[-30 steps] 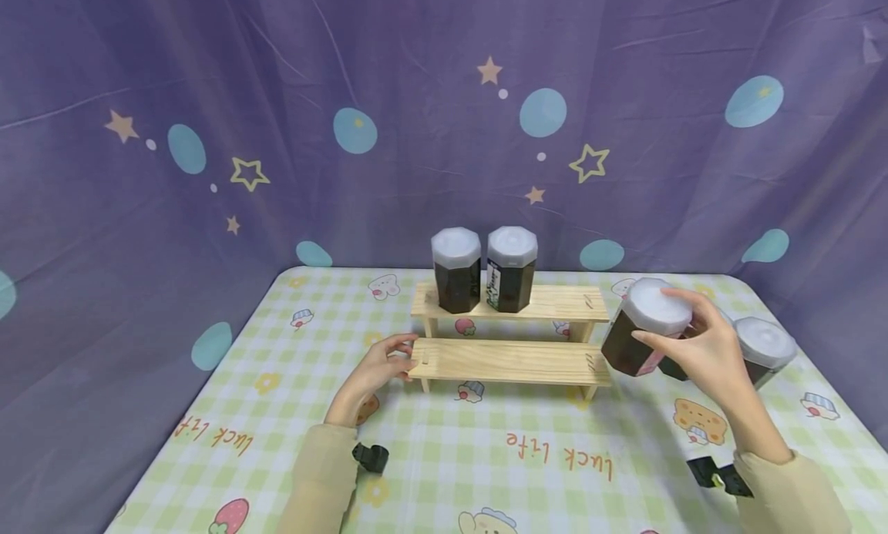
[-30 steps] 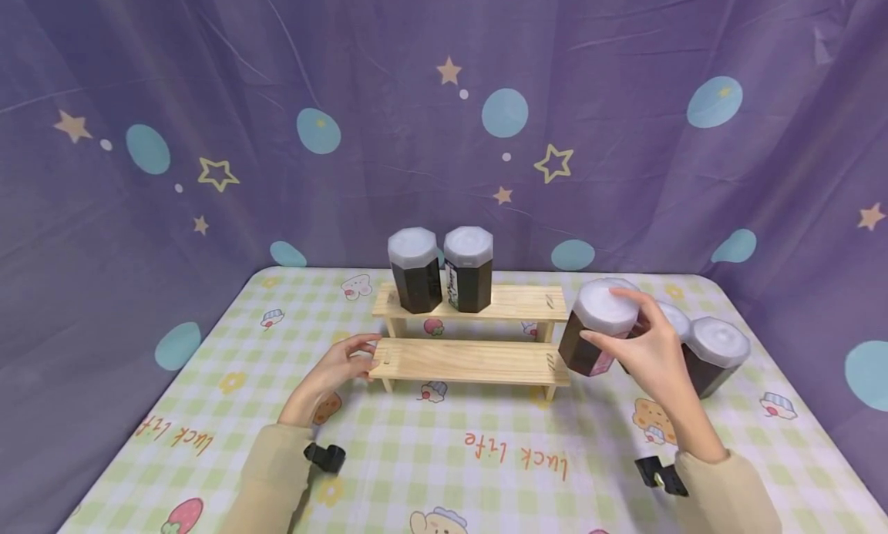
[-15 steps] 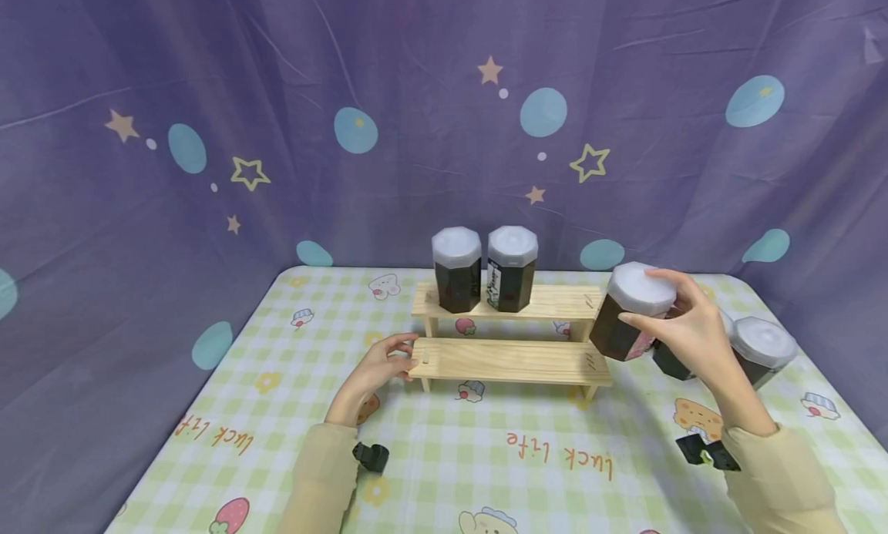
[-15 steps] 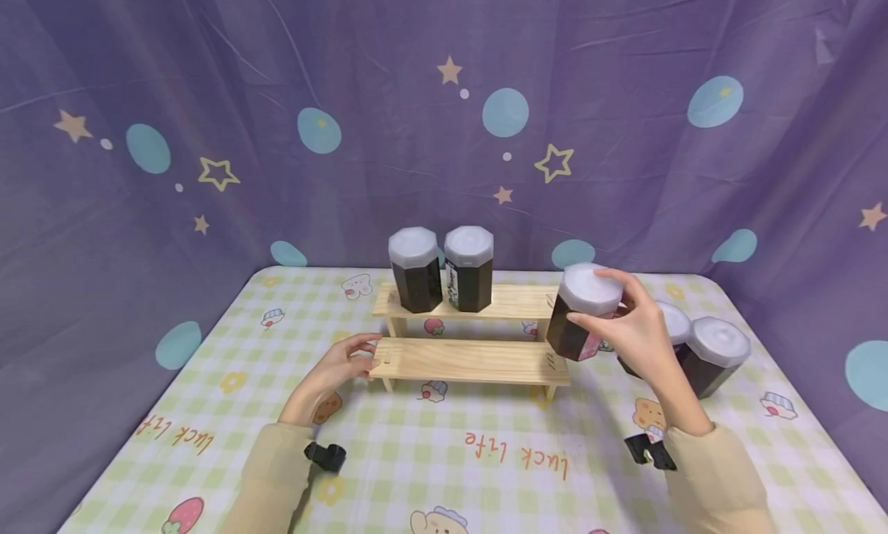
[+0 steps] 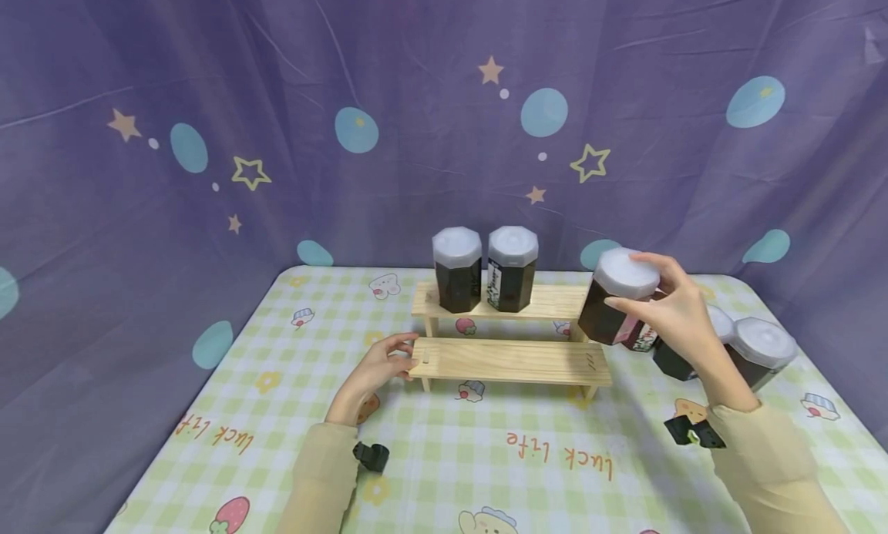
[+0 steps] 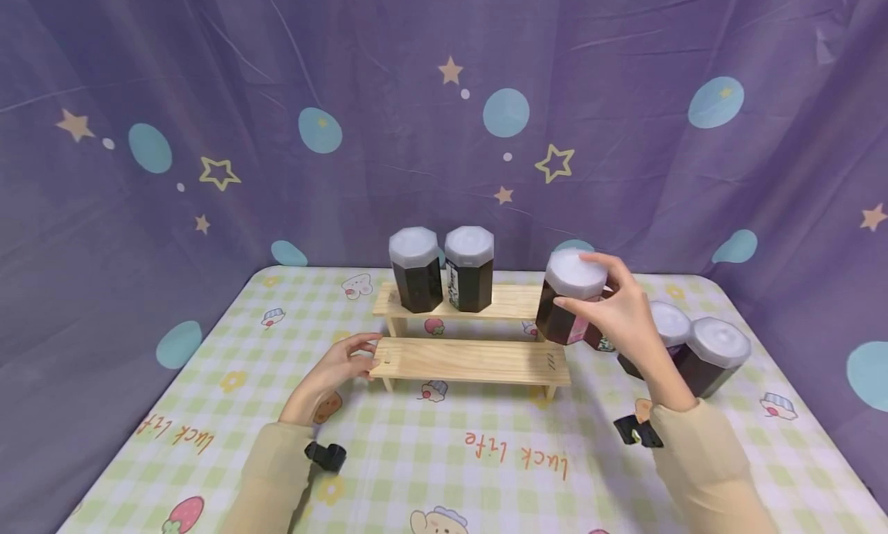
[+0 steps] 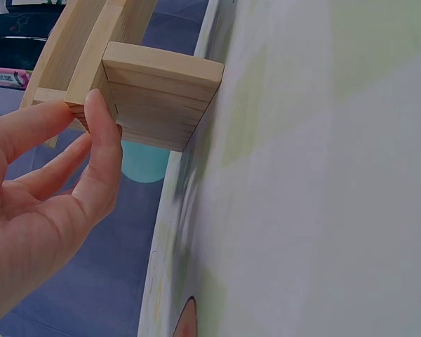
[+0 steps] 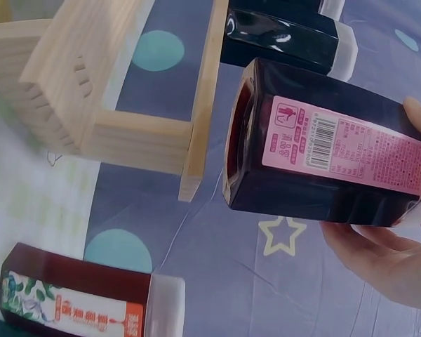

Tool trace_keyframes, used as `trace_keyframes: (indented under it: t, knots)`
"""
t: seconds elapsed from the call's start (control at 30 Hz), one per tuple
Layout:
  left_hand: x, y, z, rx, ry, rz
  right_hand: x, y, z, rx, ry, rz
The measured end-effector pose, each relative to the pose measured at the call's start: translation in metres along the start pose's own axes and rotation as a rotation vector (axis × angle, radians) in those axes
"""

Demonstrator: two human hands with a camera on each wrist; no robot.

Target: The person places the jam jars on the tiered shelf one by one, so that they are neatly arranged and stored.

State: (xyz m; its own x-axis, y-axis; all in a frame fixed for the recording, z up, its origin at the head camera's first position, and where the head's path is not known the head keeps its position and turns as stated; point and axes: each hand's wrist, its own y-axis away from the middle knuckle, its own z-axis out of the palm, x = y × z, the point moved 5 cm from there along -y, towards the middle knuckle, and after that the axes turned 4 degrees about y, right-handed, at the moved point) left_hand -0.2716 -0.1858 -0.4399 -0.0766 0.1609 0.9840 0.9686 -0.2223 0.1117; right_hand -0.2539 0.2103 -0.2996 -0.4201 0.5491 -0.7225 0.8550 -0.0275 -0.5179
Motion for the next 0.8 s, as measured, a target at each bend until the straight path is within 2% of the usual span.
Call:
trace_keyframes:
  t: [0.2,0.23,0.3,0.4,0.5,0.63,0.7,0.73,0.8]
  knots:
    - [0.001,0.001,0.000,-0.002,-0.008,0.010,0.000,-0.010,0.010,-0.008,-0.091,-0.013]
    - [0.002,0.001,0.000,-0.001,-0.010,0.012,0.012,-0.014,0.014,-0.008,-0.153,-0.032]
    - [0.002,0.001,0.000,-0.001,-0.011,0.013,0.032,-0.022,0.019,-0.024,-0.195,-0.032]
    - [0.001,0.000,0.000,0.001,-0.011,0.009,0.086,-0.038,0.032,-0.036,-0.288,-0.054]
    - [0.000,0.000,0.000,0.005,-0.011,0.002,0.114,-0.048,0.041,-0.040,-0.290,-0.056]
    - [-0.002,-0.001,0.000,0.005,-0.010,0.000,0.096,-0.048,0.043,-0.053,-0.259,-0.014]
    - [-0.001,-0.001,0.000,0.003,-0.013,0.003,0.102,-0.051,0.047,-0.039,-0.204,-0.035]
    - [-0.001,-0.001,0.000,0.002,-0.014,0.005,0.112,-0.054,0.050,-0.039,-0.184,-0.040]
    - [0.000,-0.001,0.000,0.002,-0.015,0.006,0.150,-0.064,0.060,-0.017,-0.138,-0.061]
